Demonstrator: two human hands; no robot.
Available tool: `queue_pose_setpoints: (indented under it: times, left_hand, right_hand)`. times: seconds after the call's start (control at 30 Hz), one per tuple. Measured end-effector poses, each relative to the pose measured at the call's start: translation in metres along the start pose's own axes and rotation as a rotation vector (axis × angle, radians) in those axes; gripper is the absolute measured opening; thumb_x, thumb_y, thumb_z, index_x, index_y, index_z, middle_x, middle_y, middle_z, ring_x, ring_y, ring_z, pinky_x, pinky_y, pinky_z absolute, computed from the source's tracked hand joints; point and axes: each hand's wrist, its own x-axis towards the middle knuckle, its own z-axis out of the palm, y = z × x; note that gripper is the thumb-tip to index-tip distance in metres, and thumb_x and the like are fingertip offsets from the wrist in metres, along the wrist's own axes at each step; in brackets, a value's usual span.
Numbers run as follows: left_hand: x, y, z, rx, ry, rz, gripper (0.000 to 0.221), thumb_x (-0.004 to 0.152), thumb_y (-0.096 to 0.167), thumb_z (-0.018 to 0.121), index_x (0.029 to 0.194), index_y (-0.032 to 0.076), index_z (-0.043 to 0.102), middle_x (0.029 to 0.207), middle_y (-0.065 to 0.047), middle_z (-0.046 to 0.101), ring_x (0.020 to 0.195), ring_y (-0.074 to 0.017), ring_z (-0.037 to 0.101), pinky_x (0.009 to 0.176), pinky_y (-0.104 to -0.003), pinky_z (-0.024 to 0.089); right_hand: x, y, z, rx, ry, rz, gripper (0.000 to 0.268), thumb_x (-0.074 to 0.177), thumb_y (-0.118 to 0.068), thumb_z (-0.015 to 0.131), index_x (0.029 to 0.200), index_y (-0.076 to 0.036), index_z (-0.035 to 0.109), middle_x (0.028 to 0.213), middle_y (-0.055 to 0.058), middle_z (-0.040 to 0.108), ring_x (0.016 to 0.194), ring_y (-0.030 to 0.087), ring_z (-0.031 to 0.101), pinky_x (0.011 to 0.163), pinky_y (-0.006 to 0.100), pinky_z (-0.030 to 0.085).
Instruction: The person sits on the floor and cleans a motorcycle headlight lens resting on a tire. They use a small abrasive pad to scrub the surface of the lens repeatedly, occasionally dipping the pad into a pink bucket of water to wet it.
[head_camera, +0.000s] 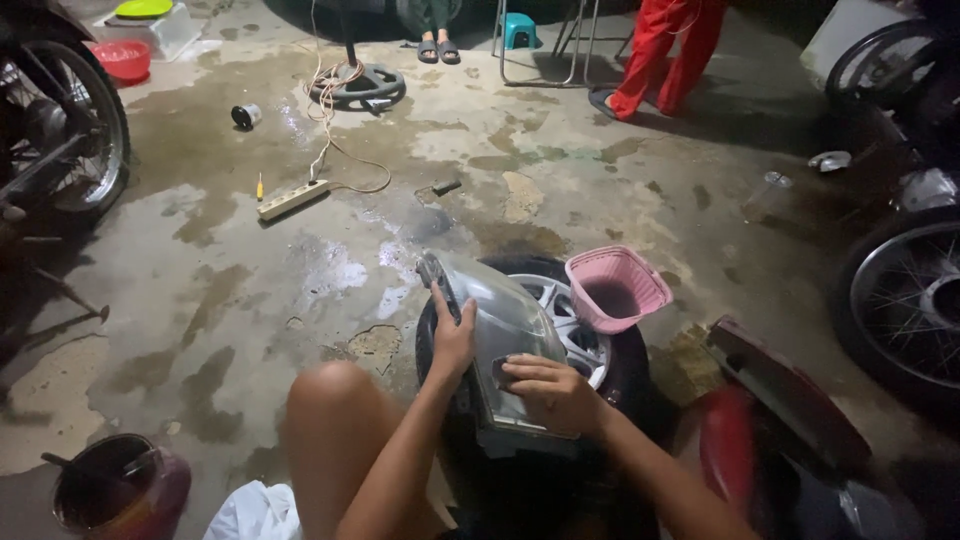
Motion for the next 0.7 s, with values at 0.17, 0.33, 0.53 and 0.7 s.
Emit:
queue_pose_setpoints:
  times: [0.17, 0.33, 0.53, 0.7]
  left_hand:
    - [0.007, -0.01, 0.002, 0.004, -0.006, 0.028, 0.09, 0.102, 0.052, 0.049, 0.165, 0.024, -0.009, 0.166, -0.033, 0.012, 0.149, -0.0556, 0.021, 0.117, -0.069, 0.024]
    - [0.001, -0.003, 0.003, 0.015, -0.006, 0.039, 0.091, 0.102, 0.052, 0.048, 0.165, 0.023, -0.011, 0.165, -0.034, 0.011, 0.149, -0.0559, 0.02, 0.118, -0.07, 0.022]
    - [0.0, 0.001, 0.002, 0.021, -0.009, 0.015, 0.091, 0.102, 0.05, 0.048, 0.165, 0.022, -0.01, 0.164, -0.036, 0.013, 0.147, -0.0587, 0.022, 0.116, -0.071, 0.023]
    - [0.002, -0.003, 0.003, 0.041, 0.009, 0.017, 0.091, 0.102, 0.052, 0.048, 0.165, 0.024, -0.011, 0.164, -0.036, 0.014, 0.146, -0.0579, 0.025, 0.116, -0.07, 0.026]
  right_hand:
    - [0.009, -0.013, -0.005, -0.137, -0.017, 0.125, 0.02, 0.092, -0.009, 0.066, 0.105, -0.007, 0.081, 0.115, 0.021, 0.077, 0.104, 0.043, 0.074, 0.079, 0.047, 0.063]
    - [0.021, -0.015, -0.024, -0.147, -0.152, 0.154, 0.032, 0.092, -0.009, 0.061, 0.119, -0.008, 0.078, 0.126, 0.021, 0.073, 0.115, 0.043, 0.069, 0.087, 0.05, 0.06]
    - [0.017, 0.009, -0.029, -0.24, -0.231, -0.038, 0.031, 0.101, -0.01, 0.05, 0.112, -0.007, 0.078, 0.116, 0.019, 0.077, 0.107, 0.038, 0.073, 0.083, 0.043, 0.062]
    - [-0.005, 0.022, 0.0, -0.619, -0.014, -0.129, 0.023, 0.097, -0.03, 0.063, 0.115, -0.027, 0.078, 0.12, -0.001, 0.077, 0.106, 0.017, 0.074, 0.084, 0.032, 0.054]
